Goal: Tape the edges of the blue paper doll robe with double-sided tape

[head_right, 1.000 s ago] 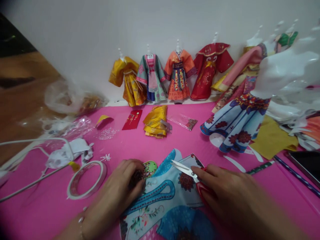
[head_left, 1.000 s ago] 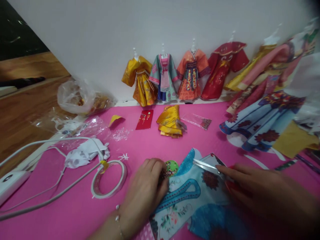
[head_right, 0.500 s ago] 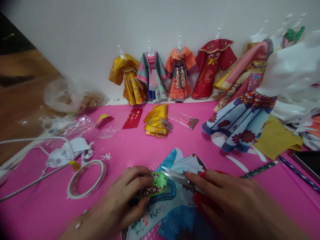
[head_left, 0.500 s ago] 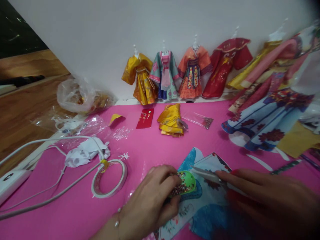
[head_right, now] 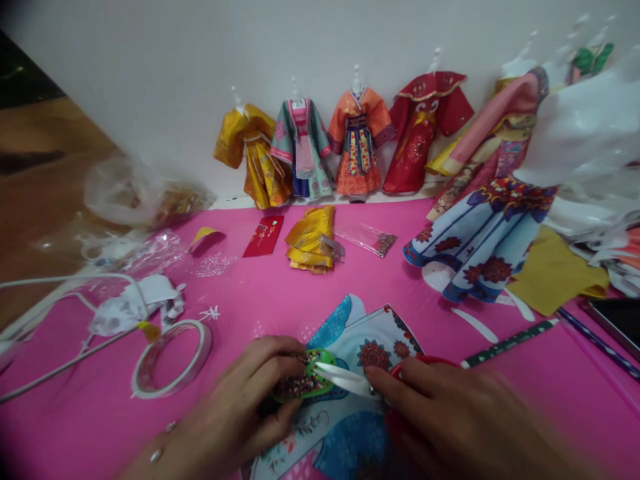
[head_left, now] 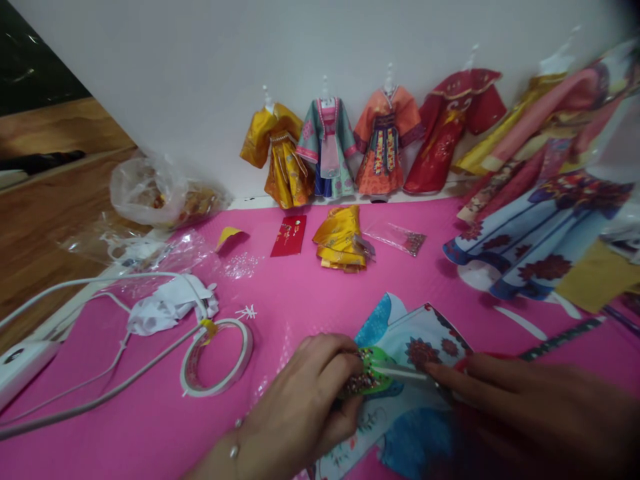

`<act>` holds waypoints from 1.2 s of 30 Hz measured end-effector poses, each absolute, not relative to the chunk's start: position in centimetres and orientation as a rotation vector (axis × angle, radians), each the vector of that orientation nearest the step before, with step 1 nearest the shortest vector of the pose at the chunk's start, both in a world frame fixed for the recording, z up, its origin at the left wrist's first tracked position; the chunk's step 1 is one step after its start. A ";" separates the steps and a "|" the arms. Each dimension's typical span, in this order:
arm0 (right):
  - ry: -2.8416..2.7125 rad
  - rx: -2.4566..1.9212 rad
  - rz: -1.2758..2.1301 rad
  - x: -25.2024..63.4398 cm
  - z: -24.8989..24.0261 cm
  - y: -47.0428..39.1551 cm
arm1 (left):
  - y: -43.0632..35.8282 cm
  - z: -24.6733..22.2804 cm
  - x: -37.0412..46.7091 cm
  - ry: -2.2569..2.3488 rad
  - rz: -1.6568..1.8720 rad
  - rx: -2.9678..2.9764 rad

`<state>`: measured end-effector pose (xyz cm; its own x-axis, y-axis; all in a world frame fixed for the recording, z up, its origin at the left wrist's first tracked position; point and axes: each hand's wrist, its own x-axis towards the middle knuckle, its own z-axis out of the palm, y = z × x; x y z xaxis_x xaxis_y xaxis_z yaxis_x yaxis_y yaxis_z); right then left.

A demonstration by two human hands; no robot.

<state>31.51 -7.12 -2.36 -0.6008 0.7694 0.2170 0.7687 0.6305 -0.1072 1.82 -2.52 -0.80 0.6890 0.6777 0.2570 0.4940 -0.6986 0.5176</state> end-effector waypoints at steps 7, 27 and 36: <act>-2.584 -1.157 0.011 31.0 -2.1 -7.1 | -2.7 -0.9 2.0 0.895 0.622 2.499; -2.602 -1.206 0.189 31.3 -2.9 -7.3 | -2.8 -1.2 1.9 0.870 0.615 2.496; -2.654 -1.245 0.092 31.6 -2.6 -7.1 | -2.4 -1.1 1.9 0.894 0.617 2.494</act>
